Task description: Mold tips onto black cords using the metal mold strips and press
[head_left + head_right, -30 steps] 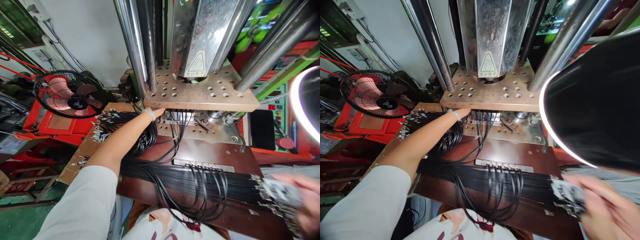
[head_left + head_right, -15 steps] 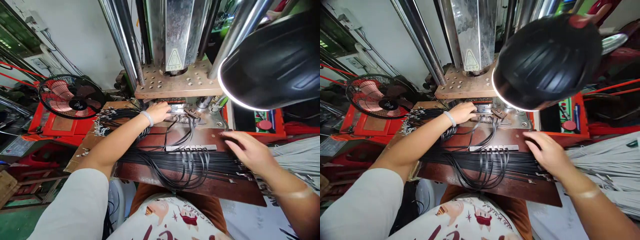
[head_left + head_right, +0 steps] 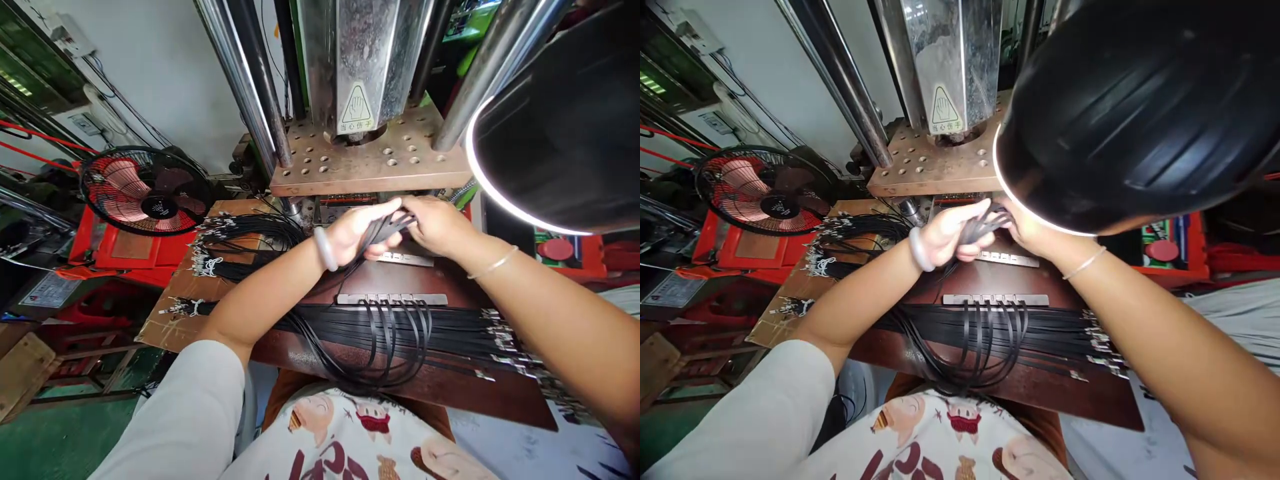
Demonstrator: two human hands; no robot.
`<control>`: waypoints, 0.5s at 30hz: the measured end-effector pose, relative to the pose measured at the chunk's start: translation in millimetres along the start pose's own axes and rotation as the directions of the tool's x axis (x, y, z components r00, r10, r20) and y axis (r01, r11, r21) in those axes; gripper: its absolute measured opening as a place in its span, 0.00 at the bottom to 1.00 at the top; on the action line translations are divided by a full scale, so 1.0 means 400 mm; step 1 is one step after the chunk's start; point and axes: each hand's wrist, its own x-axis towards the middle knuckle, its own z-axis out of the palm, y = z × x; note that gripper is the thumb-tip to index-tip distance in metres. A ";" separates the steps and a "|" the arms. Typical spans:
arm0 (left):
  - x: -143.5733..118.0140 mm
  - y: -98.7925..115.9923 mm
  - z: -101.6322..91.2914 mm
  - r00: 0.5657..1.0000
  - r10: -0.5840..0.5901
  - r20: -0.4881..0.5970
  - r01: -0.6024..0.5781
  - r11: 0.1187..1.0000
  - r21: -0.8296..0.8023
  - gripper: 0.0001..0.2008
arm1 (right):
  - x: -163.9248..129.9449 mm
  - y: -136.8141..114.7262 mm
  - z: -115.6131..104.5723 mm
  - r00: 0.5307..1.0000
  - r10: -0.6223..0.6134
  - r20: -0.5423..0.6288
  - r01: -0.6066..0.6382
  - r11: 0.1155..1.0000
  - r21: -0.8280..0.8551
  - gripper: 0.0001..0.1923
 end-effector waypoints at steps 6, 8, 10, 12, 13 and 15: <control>-0.359 0.012 -0.314 0.660 0.445 -0.605 0.194 0.677 0.710 0.23 | -0.204 0.019 -0.047 0.959 -0.061 0.276 0.041 0.996 0.076 0.11; -0.448 0.017 -0.411 0.564 0.505 -0.654 0.344 0.577 0.741 0.23 | -0.270 0.019 -0.031 0.939 -0.050 0.342 0.010 0.993 0.117 0.12; -0.473 0.008 -0.425 0.514 0.616 -0.598 0.438 0.411 0.800 0.21 | -0.303 0.008 0.003 0.947 -0.046 0.317 0.031 0.998 0.053 0.15; -0.431 -0.030 -0.353 0.592 0.687 -0.421 0.500 0.096 0.861 0.21 | -0.306 -0.011 0.043 0.960 -0.065 0.271 0.081 0.996 -0.049 0.16; -0.392 -0.059 -0.295 0.693 0.652 -0.308 0.461 -0.072 0.885 0.22 | -0.300 -0.021 0.061 0.965 -0.076 0.252 0.103 0.990 -0.096 0.15; -0.303 -0.122 -0.176 0.908 0.411 -0.078 0.212 -0.292 0.933 0.20 | -0.282 -0.039 0.085 0.965 -0.102 0.240 0.143 0.977 -0.160 0.14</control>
